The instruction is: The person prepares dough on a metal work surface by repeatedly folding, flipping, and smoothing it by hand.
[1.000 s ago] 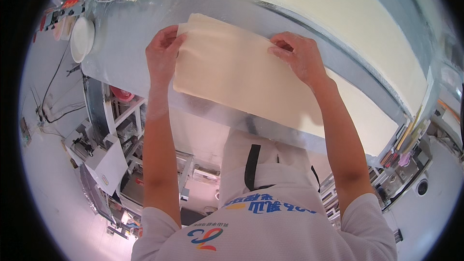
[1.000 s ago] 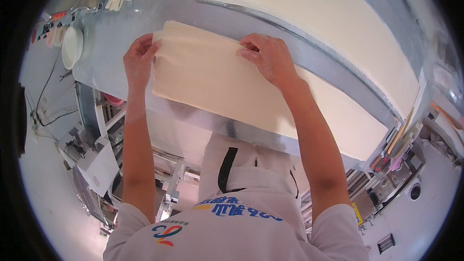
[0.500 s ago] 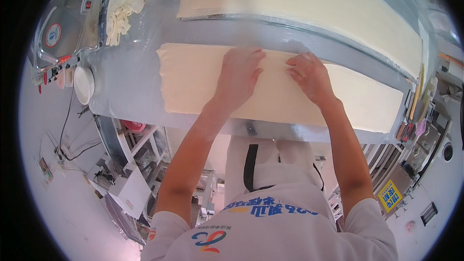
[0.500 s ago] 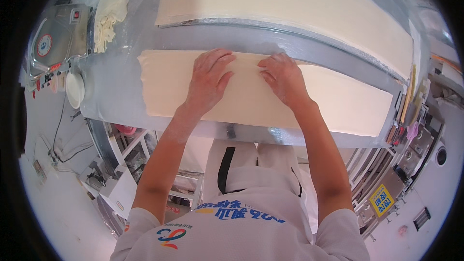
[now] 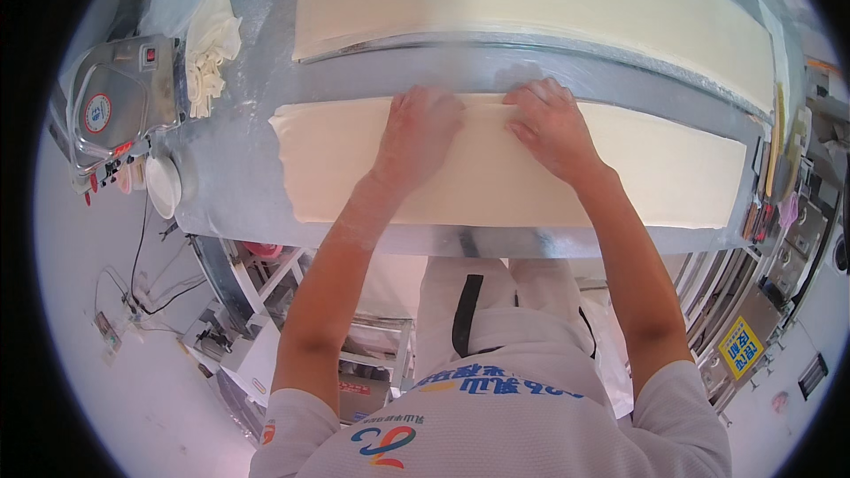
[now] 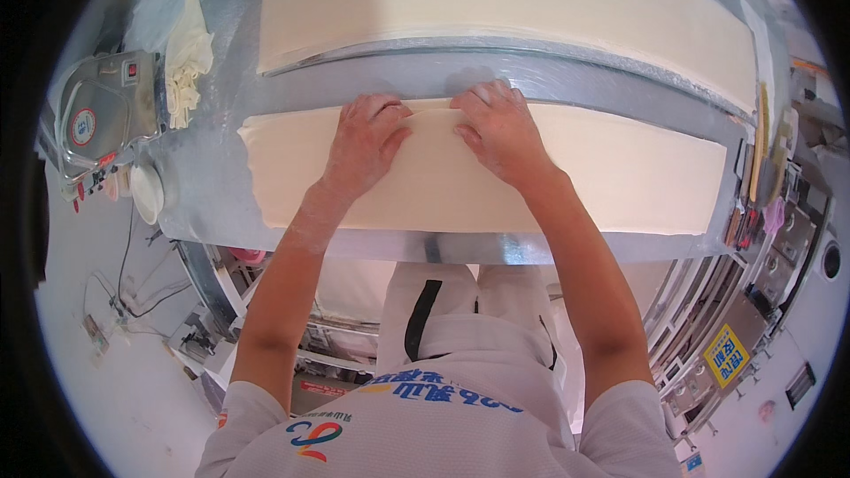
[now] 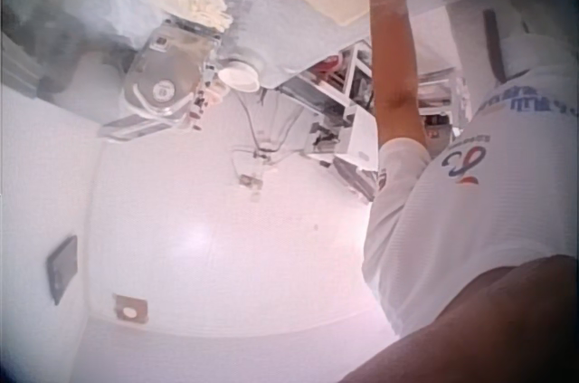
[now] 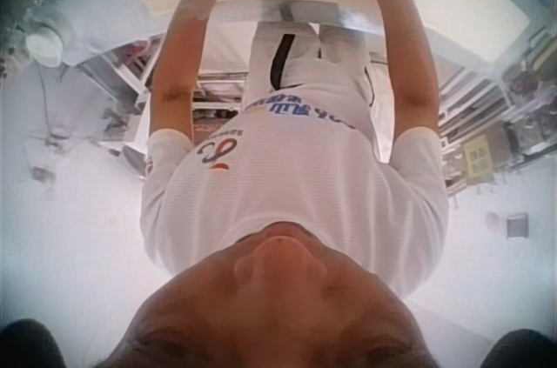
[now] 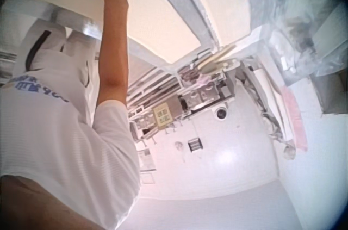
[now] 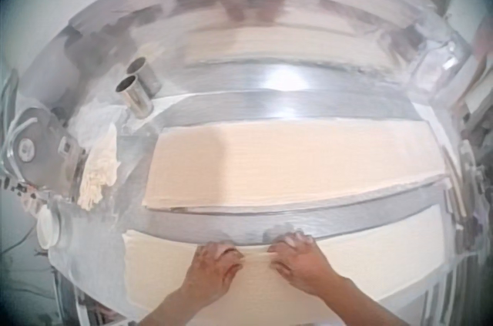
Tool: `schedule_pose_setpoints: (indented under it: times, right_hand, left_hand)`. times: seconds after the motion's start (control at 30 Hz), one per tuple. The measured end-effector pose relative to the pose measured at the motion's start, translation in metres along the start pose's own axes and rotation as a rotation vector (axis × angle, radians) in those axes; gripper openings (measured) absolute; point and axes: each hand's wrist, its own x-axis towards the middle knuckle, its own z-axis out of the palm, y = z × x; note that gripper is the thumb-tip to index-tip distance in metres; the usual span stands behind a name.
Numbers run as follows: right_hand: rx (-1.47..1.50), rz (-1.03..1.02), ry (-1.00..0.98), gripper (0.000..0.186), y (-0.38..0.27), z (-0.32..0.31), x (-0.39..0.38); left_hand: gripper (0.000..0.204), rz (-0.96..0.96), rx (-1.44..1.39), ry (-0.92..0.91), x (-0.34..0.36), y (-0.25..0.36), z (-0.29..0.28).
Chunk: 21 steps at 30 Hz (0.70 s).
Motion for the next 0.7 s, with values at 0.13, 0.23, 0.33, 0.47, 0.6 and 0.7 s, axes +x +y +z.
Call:
schedule_pose_setpoints:
  times: [0.13, 0.23, 0.33, 0.47, 0.6, 0.7]
  right_hand:
    - [-0.025, 0.010, -0.043, 0.032, 0.002, 0.002, 0.005]
    - [0.017, -0.013, -0.072, 0.028, 0.003, -0.002, 0.010]
    - [0.063, 0.046, -0.147, 0.025, -0.004, -0.005, 0.013]
    - [0.147, 0.020, -0.179, 0.024, -0.008, -0.014, 0.008]
    - [0.219, 0.101, -0.239, 0.023, -0.012, -0.029, 0.008]
    - [0.014, 0.160, -0.347, 0.023, -0.011, -0.042, 0.011]
  left_hand:
    - [0.028, -0.042, -0.007, -0.060, 0.005, -0.003, 0.000]
    - [0.029, -0.046, -0.018, -0.120, 0.016, -0.003, -0.001]
    - [0.029, -0.031, -0.071, -0.174, 0.023, 0.000, -0.003]
    - [0.025, 0.048, -0.177, -0.233, 0.036, 0.010, -0.004]
    - [0.020, -0.055, -0.206, -0.432, 0.045, 0.023, -0.011]
    - [0.020, -0.095, -0.259, -0.438, 0.047, 0.026, -0.016]
